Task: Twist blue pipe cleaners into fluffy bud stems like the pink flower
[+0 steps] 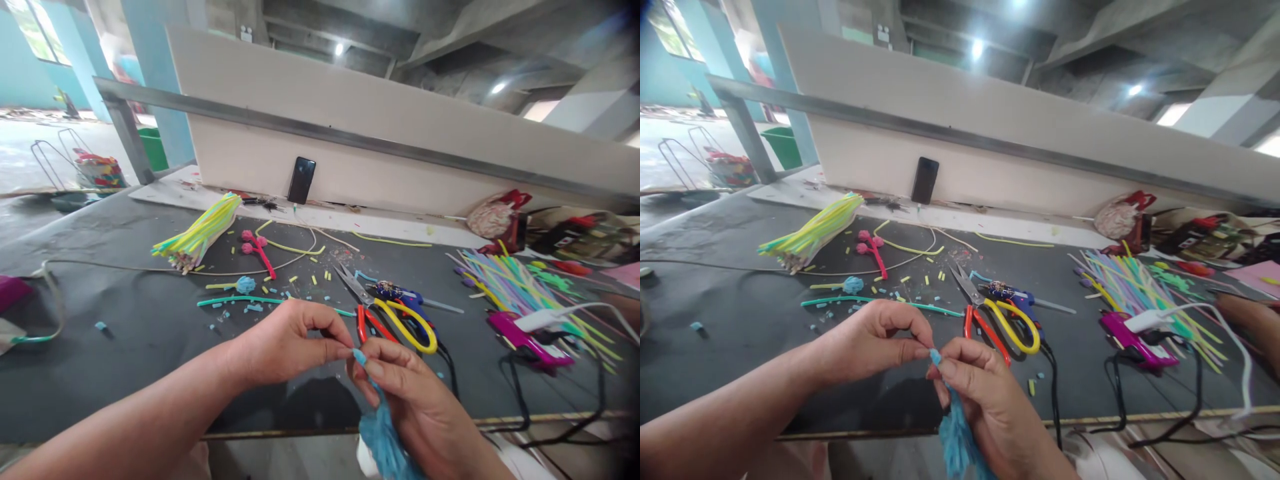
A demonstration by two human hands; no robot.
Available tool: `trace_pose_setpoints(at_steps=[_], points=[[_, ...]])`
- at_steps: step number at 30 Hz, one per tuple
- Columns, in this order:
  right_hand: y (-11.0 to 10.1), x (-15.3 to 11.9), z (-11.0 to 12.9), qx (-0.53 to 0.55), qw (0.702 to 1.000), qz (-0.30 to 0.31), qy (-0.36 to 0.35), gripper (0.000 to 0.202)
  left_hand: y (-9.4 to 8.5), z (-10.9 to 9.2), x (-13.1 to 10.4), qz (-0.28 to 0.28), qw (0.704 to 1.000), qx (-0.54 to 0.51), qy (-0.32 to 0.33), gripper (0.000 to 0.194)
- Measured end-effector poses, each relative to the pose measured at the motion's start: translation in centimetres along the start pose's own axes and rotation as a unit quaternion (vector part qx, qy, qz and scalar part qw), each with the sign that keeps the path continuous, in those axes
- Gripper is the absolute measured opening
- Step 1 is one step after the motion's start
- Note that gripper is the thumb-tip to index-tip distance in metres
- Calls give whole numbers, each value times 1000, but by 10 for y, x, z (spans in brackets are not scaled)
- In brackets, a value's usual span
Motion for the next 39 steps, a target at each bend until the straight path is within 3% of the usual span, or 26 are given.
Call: trace_pose_setpoints(at_steps=[6, 9, 11, 14, 16, 18, 20, 22, 25, 27, 30, 33, 36, 39], points=[[-9, -1, 1, 5, 996, -71, -46, 19, 3, 6, -2, -24, 998, 22, -61, 11], [-13, -4, 13, -130, 979, -110, -111, 23, 3, 12, -3, -46, 995, 24, -90, 9], [-10, -8, 30, -298, 927, -139, -181, 22, 3, 17, -4, -60, 992, 21, -107, 7], [12, -21, 54, -523, 773, -151, -325, 16, 7, 24, -4, -55, 991, 2, -124, 6], [27, -30, 60, -591, 686, -146, -399, 15, 11, 26, -4, -41, 991, -6, -130, 6], [31, -32, 62, -608, 662, -145, -414, 15, 12, 27, -4, -32, 990, -14, -138, 6], [23, -25, 62, -595, 700, -147, -367, 16, 10, 28, -4, -30, 989, -24, -145, 7], [10, -14, 57, -546, 776, -143, -281, 20, 5, 23, -2, -38, 991, -15, -129, 7], [-5, 1, 36, -411, 897, -92, -137, 23, -4, 7, 0, -53, 997, 37, -49, 8], [-6, 6, 21, -320, 944, -42, -71, 20, -4, -2, 1, -41, 997, 61, -2, 10], [-5, 9, 6, -229, 973, 12, -23, 17, 3, -2, 1, -8, 998, 66, -5, 12], [-4, 9, -1, -185, 982, 37, -18, 20, 8, 2, 0, -8, 998, 61, -34, 11], [-3, 8, 1, -150, 987, 20, -55, 22, 7, 4, 0, -32, 996, 68, -44, 12], [-8, 8, 3, -75, 993, -38, -84, 22, 6, 5, 0, -47, 995, 81, -40, 15]])
Point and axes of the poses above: each hand's wrist, its own x-axis towards the middle knuckle, its own y-axis out of the palm, z = x × y, the point moved 9 cm from there along x, towards the middle knuckle, and after that the axes turned 4 degrees about z, right-handed, at the moved point
